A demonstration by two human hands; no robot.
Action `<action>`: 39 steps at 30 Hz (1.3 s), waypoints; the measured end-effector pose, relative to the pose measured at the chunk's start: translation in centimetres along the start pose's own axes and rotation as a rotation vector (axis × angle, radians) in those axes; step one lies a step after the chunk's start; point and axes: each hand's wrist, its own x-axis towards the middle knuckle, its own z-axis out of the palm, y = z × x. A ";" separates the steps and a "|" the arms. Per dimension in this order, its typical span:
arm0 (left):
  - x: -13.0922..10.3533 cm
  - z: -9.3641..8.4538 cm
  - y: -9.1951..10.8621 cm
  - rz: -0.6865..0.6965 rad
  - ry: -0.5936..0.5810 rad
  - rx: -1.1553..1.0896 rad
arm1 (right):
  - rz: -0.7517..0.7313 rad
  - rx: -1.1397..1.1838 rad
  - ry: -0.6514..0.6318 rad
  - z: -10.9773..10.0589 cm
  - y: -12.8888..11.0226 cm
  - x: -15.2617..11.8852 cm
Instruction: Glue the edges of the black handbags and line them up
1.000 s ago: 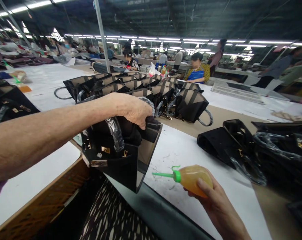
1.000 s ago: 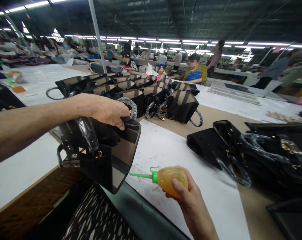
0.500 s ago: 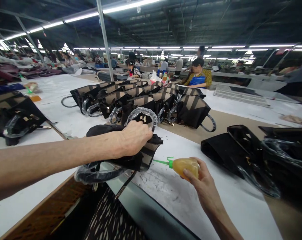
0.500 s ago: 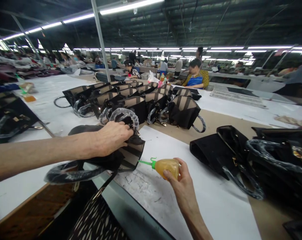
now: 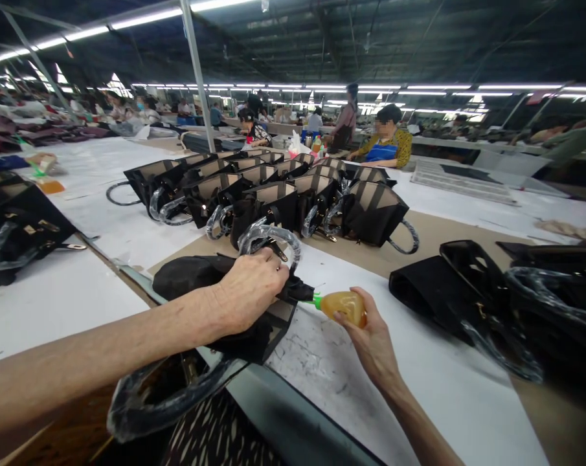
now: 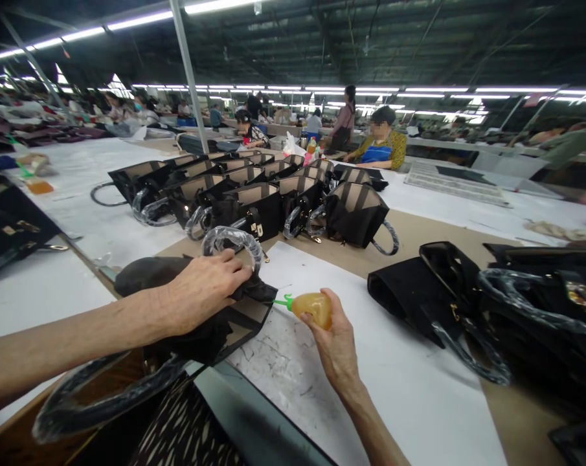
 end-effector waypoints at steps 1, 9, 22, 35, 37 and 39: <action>-0.1 0.2 0.0 -0.001 0.013 0.000 | 0.008 0.000 -0.003 0.0 0.2 0.0; -1.4 0.5 0.6 -0.002 -0.004 -0.005 | 0.077 0.065 -0.073 -0.5 1.2 -0.1; -3.5 0.9 1.7 -0.042 -0.018 -0.055 | 0.123 0.152 -0.151 -0.7 1.5 -1.0; -5.0 0.5 2.6 -0.063 -0.008 -0.087 | 0.218 0.221 -0.227 -1.1 0.2 -2.1; -5.1 0.5 2.7 -0.065 -0.005 -0.089 | 0.248 0.243 -0.240 -1.2 0.1 -2.2; -5.1 0.6 2.7 -0.070 0.017 -0.083 | 0.271 0.257 -0.232 -1.1 0.4 -2.3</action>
